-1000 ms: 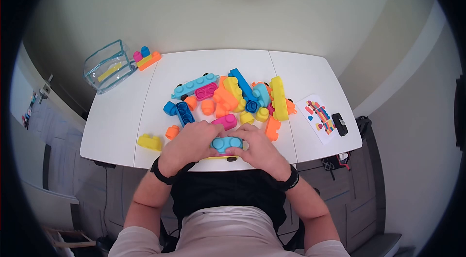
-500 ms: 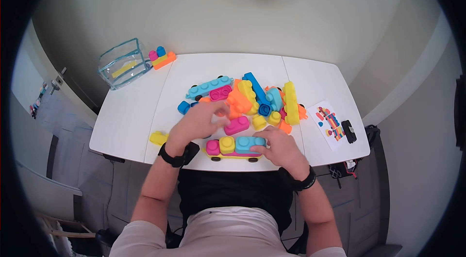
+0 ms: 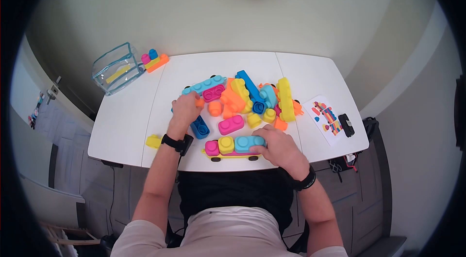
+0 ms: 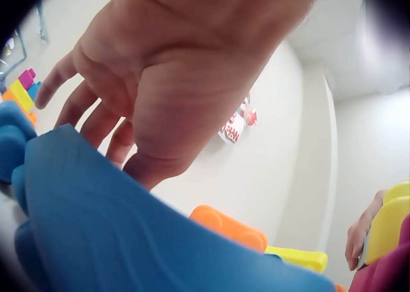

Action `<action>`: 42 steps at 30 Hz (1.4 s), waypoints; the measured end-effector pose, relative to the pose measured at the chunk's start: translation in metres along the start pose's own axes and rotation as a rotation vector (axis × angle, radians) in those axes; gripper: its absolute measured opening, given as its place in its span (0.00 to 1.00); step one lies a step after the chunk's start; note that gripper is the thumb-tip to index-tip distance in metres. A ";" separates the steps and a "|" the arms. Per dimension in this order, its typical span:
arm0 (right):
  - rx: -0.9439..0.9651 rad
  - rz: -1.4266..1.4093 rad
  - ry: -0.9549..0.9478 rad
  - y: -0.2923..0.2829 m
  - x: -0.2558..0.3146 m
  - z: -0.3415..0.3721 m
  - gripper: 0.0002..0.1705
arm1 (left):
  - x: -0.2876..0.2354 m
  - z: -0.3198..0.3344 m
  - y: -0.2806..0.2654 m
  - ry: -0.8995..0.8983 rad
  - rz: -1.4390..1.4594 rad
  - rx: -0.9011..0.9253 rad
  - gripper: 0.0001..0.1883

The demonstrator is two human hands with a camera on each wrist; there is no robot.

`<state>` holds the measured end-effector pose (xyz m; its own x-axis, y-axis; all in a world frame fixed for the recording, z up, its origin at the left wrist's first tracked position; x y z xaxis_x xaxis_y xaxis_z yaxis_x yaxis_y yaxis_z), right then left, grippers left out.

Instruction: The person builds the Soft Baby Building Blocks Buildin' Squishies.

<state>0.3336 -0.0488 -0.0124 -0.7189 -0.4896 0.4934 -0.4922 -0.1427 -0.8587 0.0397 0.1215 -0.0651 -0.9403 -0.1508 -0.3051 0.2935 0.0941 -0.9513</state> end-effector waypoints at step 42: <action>-0.150 0.199 -0.190 -0.054 0.039 0.010 0.24 | -0.049 0.036 -0.019 0.323 0.229 0.043 0.23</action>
<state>0.3367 -0.0687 0.0518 -0.7108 -0.6490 0.2713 -0.4281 0.0931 -0.8989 0.0866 0.0915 -0.0337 -0.8537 0.1869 -0.4861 0.5020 0.0469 -0.8636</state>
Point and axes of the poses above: each hand's wrist, its own z-axis away from the middle knuckle, its own y-axis out of the palm, x = y × z, the point moved 9 cm from there along -z, towards the middle knuckle, and after that the axes turned 12 degrees about -y, right-handed, at the moved point
